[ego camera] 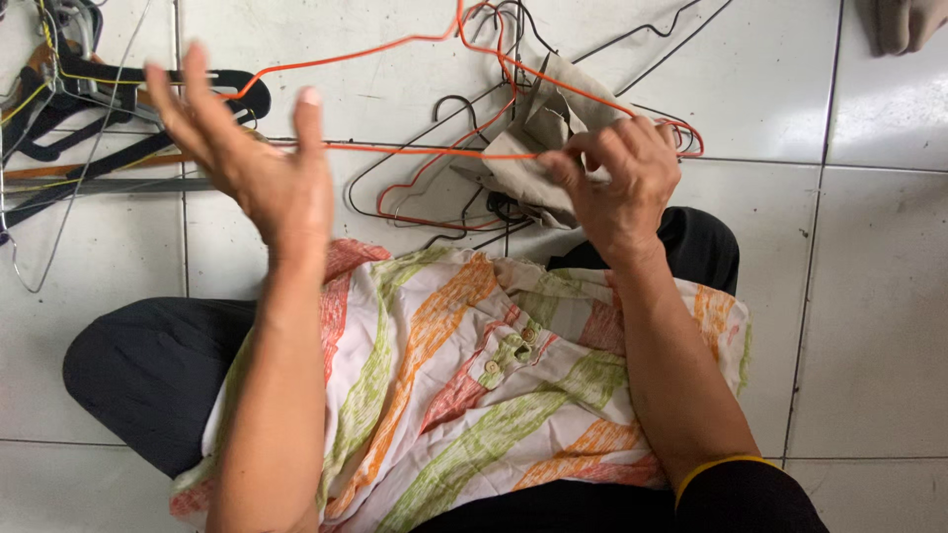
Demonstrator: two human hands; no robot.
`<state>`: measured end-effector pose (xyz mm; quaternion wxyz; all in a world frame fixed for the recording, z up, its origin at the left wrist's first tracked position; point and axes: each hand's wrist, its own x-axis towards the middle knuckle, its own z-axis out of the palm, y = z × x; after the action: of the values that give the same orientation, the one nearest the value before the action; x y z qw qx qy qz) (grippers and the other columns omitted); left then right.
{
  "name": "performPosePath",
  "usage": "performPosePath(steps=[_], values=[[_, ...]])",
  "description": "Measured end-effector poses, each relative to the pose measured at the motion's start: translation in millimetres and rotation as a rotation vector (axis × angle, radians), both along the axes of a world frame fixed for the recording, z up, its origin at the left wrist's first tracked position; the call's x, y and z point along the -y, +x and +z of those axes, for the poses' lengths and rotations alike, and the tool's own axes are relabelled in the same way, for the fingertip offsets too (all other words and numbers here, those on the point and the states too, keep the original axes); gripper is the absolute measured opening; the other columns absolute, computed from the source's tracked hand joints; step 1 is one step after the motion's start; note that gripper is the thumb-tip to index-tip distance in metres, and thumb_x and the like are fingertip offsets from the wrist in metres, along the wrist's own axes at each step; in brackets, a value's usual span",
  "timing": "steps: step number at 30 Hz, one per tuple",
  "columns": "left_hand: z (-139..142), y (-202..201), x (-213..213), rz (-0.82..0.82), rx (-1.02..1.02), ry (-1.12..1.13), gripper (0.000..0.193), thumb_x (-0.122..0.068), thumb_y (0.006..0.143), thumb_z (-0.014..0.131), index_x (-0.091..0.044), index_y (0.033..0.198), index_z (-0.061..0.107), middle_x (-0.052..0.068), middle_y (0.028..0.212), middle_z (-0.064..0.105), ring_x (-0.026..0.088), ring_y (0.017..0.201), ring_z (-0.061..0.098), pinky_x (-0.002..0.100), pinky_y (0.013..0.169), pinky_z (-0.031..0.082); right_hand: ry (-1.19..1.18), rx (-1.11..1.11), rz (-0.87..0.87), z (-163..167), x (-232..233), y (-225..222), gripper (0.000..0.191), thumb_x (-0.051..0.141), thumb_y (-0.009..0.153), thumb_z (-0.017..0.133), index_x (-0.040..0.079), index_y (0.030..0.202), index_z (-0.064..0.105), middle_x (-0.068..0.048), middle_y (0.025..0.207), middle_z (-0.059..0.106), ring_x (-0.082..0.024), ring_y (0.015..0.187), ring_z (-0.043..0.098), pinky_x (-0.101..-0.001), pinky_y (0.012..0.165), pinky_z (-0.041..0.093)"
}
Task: The person sits on the floor and repairs wire clothes hangers by wrapping thin wire around the frame and wiping them with a cloth. They use scissors to trim excess wire and continue wrapping and wiping multiple hangers.
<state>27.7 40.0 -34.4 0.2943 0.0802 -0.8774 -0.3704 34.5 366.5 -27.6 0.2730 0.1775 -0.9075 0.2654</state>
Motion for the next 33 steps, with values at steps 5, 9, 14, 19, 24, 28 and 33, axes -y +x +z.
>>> performPosePath(steps=[5,9,14,19,24,28,33], values=[[-31.1,-18.6,53.0,0.025,-0.025,1.094,0.077,-0.033,0.096,0.080,-0.015,0.154,0.032,0.016,0.160,0.031,0.037,0.151,0.038,0.051,0.113,0.049,0.080,-0.092,0.065,7.6,6.7,4.6,0.032,0.031,0.093,0.094,0.014,0.092,0.067,0.001,0.082,0.057,-0.023,0.081,0.054,-0.0407,0.080,0.038],[-57.2,-31.5,78.1,-0.044,-0.173,1.435,0.062,-0.024,0.097,0.080,-0.007,0.147,0.047,0.022,0.151,0.044,0.043,0.142,0.057,0.053,0.122,0.052,0.052,-0.083,0.081,6.3,10.1,5.9,0.034,0.034,0.090,0.095,0.014,0.093,0.067,0.002,0.082,0.058,-0.023,0.081,0.055,-0.0414,0.080,0.038],[-53.1,-36.4,73.4,-0.539,-0.202,1.771,0.048,-0.036,0.105,0.067,-0.015,0.146,0.054,0.006,0.152,0.057,0.021,0.146,0.053,0.046,0.119,0.040,0.059,-0.109,0.113,6.2,20.5,11.3,0.030,0.028,0.088,0.094,0.015,0.092,0.068,0.000,0.085,0.060,-0.025,0.083,0.056,-0.0426,0.077,0.038],[-0.6,-24.4,49.0,-0.743,-0.204,1.907,0.045,-0.055,0.108,0.052,-0.030,0.146,0.056,-0.006,0.148,0.057,0.012,0.140,0.049,0.048,0.123,0.037,0.046,-0.007,0.192,4.0,48.2,27.7,0.025,0.019,0.087,0.091,0.013,0.092,0.068,-0.002,0.079,0.055,-0.023,0.071,0.056,-0.0407,0.063,0.040],[33.1,-22.9,23.4,-0.346,-0.239,2.288,0.069,-0.069,0.100,0.040,-0.024,0.151,0.052,0.010,0.145,0.056,0.023,0.141,0.049,0.061,0.120,0.035,-0.032,0.156,0.380,5.0,80.4,43.3,0.023,0.007,0.093,0.081,0.012,0.113,0.073,-0.004,0.077,0.054,-0.021,0.065,0.058,-0.0385,0.056,0.049],[32.8,-21.2,10.9,-0.506,-0.163,2.118,0.079,-0.079,0.097,0.040,-0.020,0.148,0.053,0.011,0.143,0.056,0.025,0.136,0.052,0.056,0.121,0.035,-0.122,0.286,0.400,8.8,95.7,49.3,0.029,0.002,0.095,0.076,0.010,0.122,0.071,-0.006,0.076,0.055,-0.023,0.063,0.059,-0.0391,0.056,0.049],[37.4,-18.9,5.2,-0.437,-0.116,2.120,0.088,-0.084,0.089,0.037,-0.015,0.142,0.051,0.014,0.136,0.056,0.028,0.126,0.051,0.057,0.119,0.035,-0.279,0.421,0.434,8.0,97.6,48.7,0.024,0.005,0.100,0.071,0.008,0.123,0.069,-0.008,0.088,0.068,-0.021,0.070,0.066,-0.0356,0.062,0.054]])
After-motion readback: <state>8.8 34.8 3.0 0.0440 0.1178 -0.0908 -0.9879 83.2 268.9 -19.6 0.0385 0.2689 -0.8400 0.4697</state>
